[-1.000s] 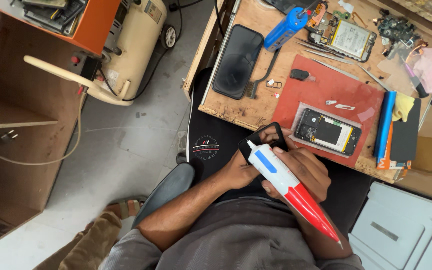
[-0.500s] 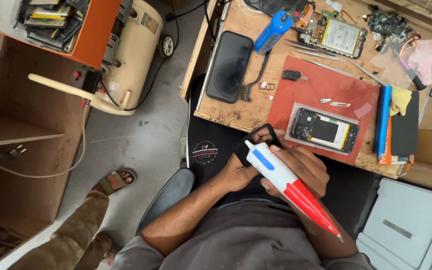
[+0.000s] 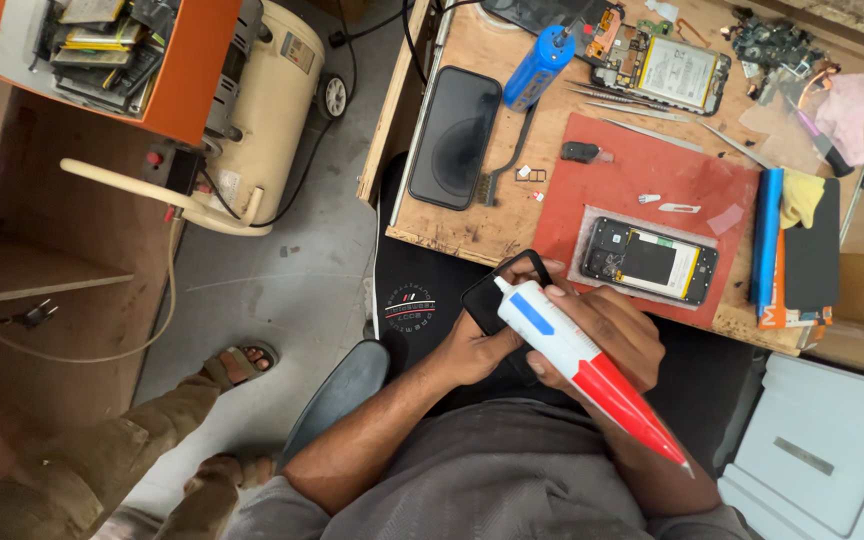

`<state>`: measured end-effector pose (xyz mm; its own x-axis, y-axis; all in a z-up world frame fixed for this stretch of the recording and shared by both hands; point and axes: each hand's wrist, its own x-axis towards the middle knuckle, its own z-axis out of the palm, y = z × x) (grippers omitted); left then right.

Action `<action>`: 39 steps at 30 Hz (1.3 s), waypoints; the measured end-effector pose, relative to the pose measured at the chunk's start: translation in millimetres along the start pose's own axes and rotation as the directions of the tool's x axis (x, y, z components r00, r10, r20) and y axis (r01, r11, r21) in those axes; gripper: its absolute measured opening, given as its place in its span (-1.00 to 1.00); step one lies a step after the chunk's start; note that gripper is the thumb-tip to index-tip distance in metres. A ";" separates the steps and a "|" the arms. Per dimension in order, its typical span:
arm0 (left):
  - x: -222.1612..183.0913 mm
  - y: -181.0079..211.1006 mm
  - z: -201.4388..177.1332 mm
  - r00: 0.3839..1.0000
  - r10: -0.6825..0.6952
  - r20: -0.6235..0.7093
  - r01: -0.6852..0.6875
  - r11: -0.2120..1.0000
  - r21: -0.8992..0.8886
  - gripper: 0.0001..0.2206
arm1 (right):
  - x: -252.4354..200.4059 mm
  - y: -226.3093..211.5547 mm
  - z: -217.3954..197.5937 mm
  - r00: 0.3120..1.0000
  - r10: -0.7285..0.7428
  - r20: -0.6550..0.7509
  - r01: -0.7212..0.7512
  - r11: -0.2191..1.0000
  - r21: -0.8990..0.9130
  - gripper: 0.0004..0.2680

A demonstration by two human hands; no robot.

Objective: The person handles a screen protector package, then applies adhesive from a tube along the edges of a black smartphone back cover. The person places the back cover onto the phone chassis and presses it into place. The person then picks up a small black component and places it on the workbench.

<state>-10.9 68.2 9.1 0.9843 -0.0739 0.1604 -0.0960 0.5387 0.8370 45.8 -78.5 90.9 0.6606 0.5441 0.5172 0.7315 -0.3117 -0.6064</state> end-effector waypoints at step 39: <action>-6.9 -4.5 0.7 0.997 -0.068 -0.040 0.068 0.998 0.002 -0.54 | -5.9 5.6 -9.1 0.999 0.041 -0.022 -0.041 0.999 -0.025 -0.58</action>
<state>-17.3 65.8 4.5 0.9936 -0.0772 0.0822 -0.0288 0.5307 0.8471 47.5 -90.5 89.9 0.6934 0.5140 0.5051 0.7075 -0.3529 -0.6122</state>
